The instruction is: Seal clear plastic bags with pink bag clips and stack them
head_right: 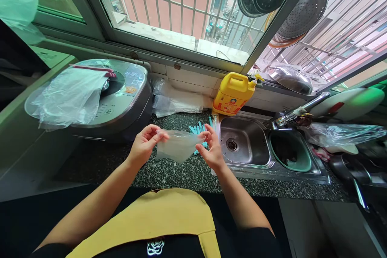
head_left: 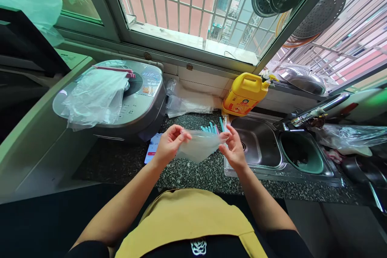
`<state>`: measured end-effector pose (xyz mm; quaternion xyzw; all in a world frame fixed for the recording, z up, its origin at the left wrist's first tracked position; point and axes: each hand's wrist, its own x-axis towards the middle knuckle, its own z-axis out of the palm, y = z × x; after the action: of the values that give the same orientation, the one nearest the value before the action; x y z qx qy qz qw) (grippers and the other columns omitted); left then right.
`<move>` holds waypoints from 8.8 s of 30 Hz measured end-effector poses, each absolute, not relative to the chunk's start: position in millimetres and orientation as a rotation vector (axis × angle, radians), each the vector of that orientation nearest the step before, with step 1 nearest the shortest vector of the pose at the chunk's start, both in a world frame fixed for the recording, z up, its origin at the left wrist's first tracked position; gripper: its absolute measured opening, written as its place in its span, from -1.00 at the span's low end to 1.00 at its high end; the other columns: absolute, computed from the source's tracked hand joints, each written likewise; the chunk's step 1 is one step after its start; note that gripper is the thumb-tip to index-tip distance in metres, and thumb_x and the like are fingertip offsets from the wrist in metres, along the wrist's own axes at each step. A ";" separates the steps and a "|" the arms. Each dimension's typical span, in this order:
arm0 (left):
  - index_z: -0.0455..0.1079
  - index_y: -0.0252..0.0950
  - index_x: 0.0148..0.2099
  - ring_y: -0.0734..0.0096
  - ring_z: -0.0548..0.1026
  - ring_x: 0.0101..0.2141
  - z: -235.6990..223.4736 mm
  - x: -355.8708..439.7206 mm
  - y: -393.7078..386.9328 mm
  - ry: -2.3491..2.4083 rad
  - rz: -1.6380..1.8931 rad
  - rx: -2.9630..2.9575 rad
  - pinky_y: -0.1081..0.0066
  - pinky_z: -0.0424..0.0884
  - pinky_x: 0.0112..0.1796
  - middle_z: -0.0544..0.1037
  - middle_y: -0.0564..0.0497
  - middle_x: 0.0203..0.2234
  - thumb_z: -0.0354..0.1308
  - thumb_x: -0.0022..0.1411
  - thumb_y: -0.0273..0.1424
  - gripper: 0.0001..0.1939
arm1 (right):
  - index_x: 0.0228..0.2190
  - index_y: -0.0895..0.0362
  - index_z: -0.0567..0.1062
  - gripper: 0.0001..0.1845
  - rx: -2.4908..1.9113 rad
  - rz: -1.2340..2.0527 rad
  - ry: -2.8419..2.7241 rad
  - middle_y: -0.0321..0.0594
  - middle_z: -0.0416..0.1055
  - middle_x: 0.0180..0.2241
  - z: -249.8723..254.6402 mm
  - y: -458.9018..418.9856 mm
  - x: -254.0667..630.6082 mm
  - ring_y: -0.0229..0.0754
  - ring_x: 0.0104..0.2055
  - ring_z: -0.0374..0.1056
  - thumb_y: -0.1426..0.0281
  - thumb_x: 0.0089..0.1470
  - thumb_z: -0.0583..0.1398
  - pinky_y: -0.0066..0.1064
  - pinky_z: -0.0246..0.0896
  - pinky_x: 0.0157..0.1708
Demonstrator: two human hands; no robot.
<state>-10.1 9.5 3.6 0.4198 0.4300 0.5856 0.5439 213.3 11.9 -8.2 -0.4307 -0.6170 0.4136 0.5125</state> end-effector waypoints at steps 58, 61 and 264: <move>0.37 -0.30 -0.47 0.48 0.35 -0.49 -24.3 11.0 -16.3 1.174 1.392 1.150 0.49 0.29 -0.44 0.41 0.06 -0.55 0.19 0.07 -0.24 -0.77 | -0.50 0.12 0.47 -0.88 -0.917 0.750 -2.361 -0.31 0.47 -0.53 6.6 26.4 170.3 -0.27 -0.44 0.33 0.43 0.07 0.20 -0.36 0.13 -0.30; 0.35 -0.29 -0.49 0.49 0.32 -0.51 -21.9 9.2 -14.8 1.211 1.446 1.099 0.49 0.27 -0.46 0.38 0.07 -0.58 0.18 0.06 -0.23 -0.76 | -0.51 0.11 0.48 -0.83 -0.964 0.749 -2.357 -0.31 0.45 -0.54 1.9 27.3 178.8 -0.26 -0.43 0.34 0.36 0.10 0.18 -0.35 0.14 -0.31; 0.37 -0.31 -0.45 0.52 0.40 -0.52 16.7 5.7 34.0 0.995 1.303 1.099 0.50 0.32 -0.43 0.50 0.07 -0.57 0.33 -0.09 -0.17 -0.68 | -0.55 0.16 0.46 -0.93 -1.051 0.787 -2.326 -0.31 0.35 -0.56 50.1 62.5 202.5 -0.31 -0.46 0.23 0.48 -0.07 0.25 -0.45 0.12 -0.39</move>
<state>5.7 34.0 16.7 0.4646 0.4206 0.5507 0.5514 202.5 62.5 50.1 -0.3826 -0.8469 0.2865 0.2330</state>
